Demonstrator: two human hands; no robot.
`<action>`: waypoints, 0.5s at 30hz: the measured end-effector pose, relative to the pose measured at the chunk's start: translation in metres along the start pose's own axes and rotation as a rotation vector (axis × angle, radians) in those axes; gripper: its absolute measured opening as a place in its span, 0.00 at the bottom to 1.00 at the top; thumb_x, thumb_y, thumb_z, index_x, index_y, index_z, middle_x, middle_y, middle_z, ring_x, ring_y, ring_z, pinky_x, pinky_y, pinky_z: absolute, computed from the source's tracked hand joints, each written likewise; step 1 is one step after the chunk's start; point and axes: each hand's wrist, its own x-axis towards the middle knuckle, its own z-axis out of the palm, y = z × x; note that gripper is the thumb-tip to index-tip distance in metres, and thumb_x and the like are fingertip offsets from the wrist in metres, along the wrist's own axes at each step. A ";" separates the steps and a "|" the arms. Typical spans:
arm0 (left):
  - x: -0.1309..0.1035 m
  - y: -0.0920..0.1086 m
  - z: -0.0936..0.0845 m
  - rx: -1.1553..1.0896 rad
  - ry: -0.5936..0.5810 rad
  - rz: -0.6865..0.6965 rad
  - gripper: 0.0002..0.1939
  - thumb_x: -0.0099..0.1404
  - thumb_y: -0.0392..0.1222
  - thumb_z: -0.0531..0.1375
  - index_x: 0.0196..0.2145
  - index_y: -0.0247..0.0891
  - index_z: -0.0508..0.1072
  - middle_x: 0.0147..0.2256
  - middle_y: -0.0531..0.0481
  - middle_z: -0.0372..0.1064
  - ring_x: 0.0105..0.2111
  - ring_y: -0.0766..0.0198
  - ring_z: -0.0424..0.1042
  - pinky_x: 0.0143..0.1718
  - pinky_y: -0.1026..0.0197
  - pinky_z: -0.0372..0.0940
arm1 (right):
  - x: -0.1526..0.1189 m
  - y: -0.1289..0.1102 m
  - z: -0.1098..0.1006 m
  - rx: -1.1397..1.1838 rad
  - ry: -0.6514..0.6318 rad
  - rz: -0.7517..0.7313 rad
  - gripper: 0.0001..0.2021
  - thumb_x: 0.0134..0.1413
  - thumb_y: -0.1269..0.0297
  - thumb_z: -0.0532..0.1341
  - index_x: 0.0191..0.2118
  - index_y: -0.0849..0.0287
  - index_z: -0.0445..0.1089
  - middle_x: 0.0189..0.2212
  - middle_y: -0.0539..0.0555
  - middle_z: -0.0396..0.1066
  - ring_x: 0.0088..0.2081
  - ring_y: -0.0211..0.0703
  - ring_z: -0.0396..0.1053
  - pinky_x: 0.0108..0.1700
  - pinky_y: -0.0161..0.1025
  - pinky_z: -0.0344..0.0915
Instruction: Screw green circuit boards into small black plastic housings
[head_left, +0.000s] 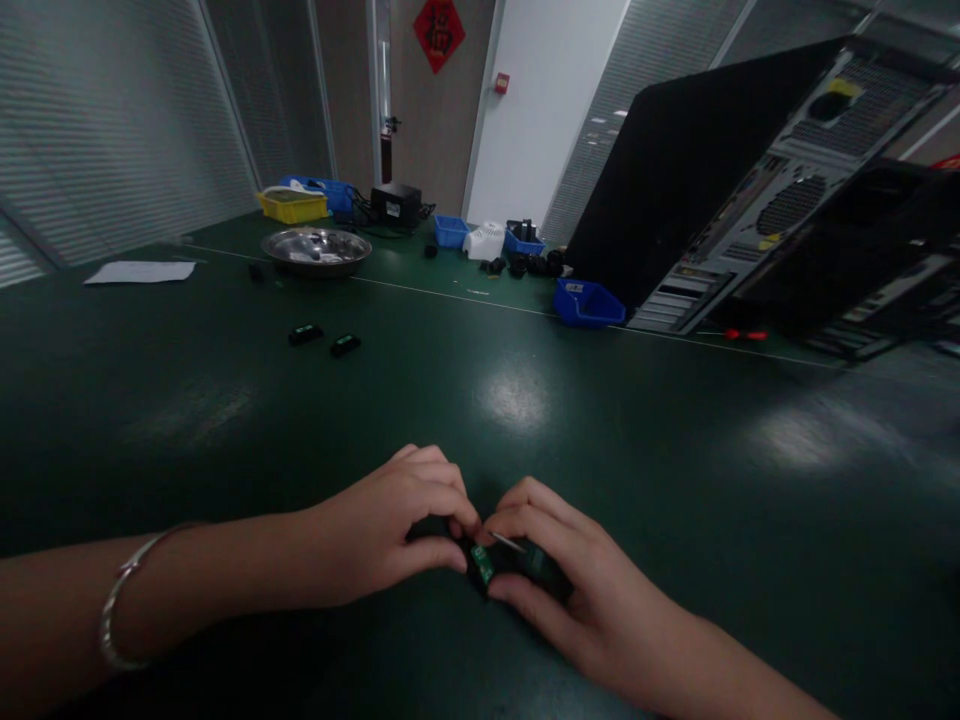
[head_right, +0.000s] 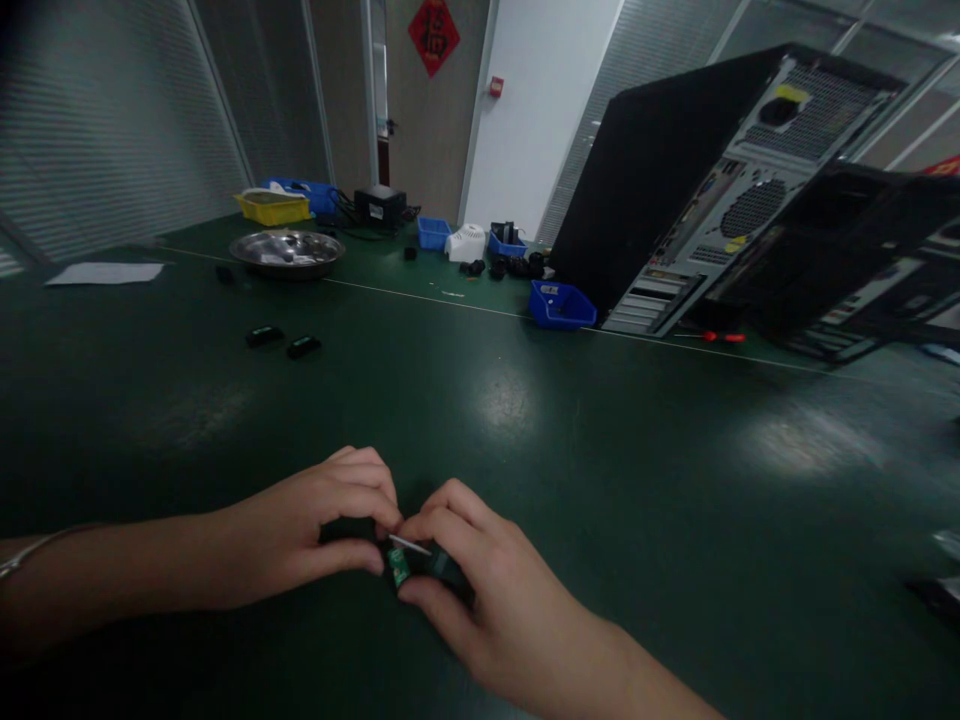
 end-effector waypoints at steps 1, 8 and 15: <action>0.000 0.000 0.000 -0.001 0.000 -0.001 0.03 0.68 0.40 0.63 0.38 0.40 0.74 0.37 0.50 0.71 0.41 0.58 0.67 0.44 0.58 0.55 | 0.000 0.000 0.000 0.001 0.001 -0.002 0.15 0.61 0.75 0.61 0.51 0.52 0.67 0.44 0.52 0.65 0.43 0.41 0.67 0.46 0.39 0.66; 0.000 -0.001 0.000 0.005 -0.004 0.000 0.02 0.68 0.40 0.63 0.38 0.40 0.74 0.37 0.50 0.70 0.41 0.58 0.66 0.43 0.58 0.55 | -0.001 0.000 0.001 0.015 0.009 -0.002 0.15 0.61 0.75 0.61 0.51 0.52 0.67 0.44 0.52 0.65 0.43 0.41 0.68 0.45 0.39 0.66; -0.001 -0.003 0.001 -0.003 -0.012 0.016 0.02 0.67 0.39 0.63 0.38 0.40 0.74 0.36 0.51 0.70 0.41 0.58 0.66 0.44 0.58 0.55 | 0.000 0.002 0.000 0.050 0.047 -0.041 0.14 0.60 0.73 0.64 0.50 0.55 0.68 0.43 0.53 0.67 0.43 0.41 0.68 0.46 0.39 0.66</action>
